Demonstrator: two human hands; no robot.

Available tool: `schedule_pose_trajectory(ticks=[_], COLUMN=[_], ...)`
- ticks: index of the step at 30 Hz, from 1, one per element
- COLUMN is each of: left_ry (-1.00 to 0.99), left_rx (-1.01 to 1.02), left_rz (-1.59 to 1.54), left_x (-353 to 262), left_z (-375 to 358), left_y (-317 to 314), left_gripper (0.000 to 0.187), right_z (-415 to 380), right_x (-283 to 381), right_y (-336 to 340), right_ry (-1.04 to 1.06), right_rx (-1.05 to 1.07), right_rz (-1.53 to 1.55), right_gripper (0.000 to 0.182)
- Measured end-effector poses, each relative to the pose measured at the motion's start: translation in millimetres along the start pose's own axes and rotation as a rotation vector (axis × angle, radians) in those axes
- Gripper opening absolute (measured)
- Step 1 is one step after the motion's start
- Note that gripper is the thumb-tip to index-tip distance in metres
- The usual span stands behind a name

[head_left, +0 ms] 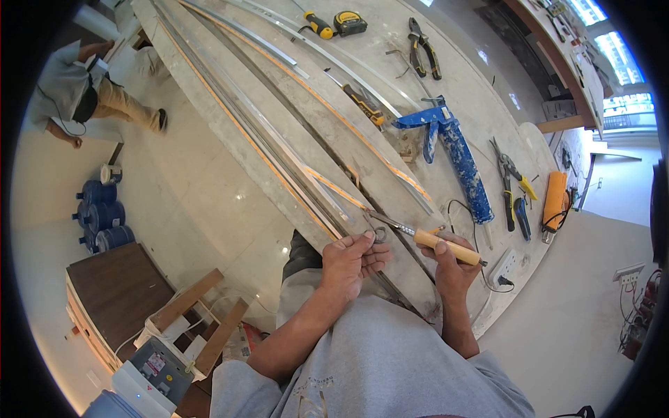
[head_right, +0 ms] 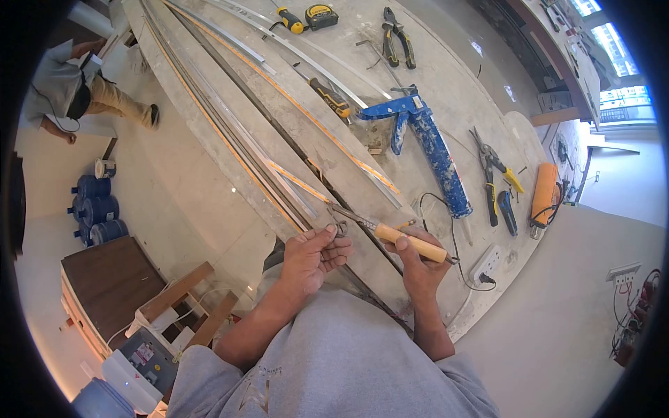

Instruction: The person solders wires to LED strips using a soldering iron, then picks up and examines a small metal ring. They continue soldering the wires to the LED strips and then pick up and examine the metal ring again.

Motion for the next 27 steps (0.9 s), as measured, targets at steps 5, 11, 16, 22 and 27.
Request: schedule_pose_trajectory(ticks=[5, 11, 16, 22, 27], left_ry=[0.001, 0.004, 0.0, 0.0, 0.002], left_rx=[-0.001, -0.006, -0.007, -0.007, -0.004], left_rz=[0.007, 0.004, 0.006, 0.004, -0.002], left_x=[0.0, 0.2, 0.7, 0.4, 2.3], left_z=[0.1, 0.1, 1.2, 0.8, 1.8], left_y=[-0.6, -0.6, 0.9, 0.5, 1.9], left_gripper=[0.022, 0.022, 0.022, 0.022, 0.023], right_z=[-0.6, -0.4, -0.4, -0.6, -0.5], right_x=[3.0, 4.8, -0.4, -1.6, -0.8], right_y=[-1.0, -0.3, 0.7, 0.7, 0.3], right_ry=[-0.001, 0.0, 0.018, 0.026, 0.015], right_rx=[-0.014, -0.012, 0.012, 0.025, 0.036], right_rz=[0.017, 0.011, 0.021, 0.02, -0.017], right_gripper=[0.026, 0.025, 0.023, 0.022, 0.024])
Point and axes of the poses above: each hand's wrist, its own z-axis towards the middle knuckle, its own y-axis out of the back of the hand, x = y × z, the point moved 4 cm from there along z, towards the middle knuckle, and after that the axes turned 9 degrees about x, right-handed, at the moved point
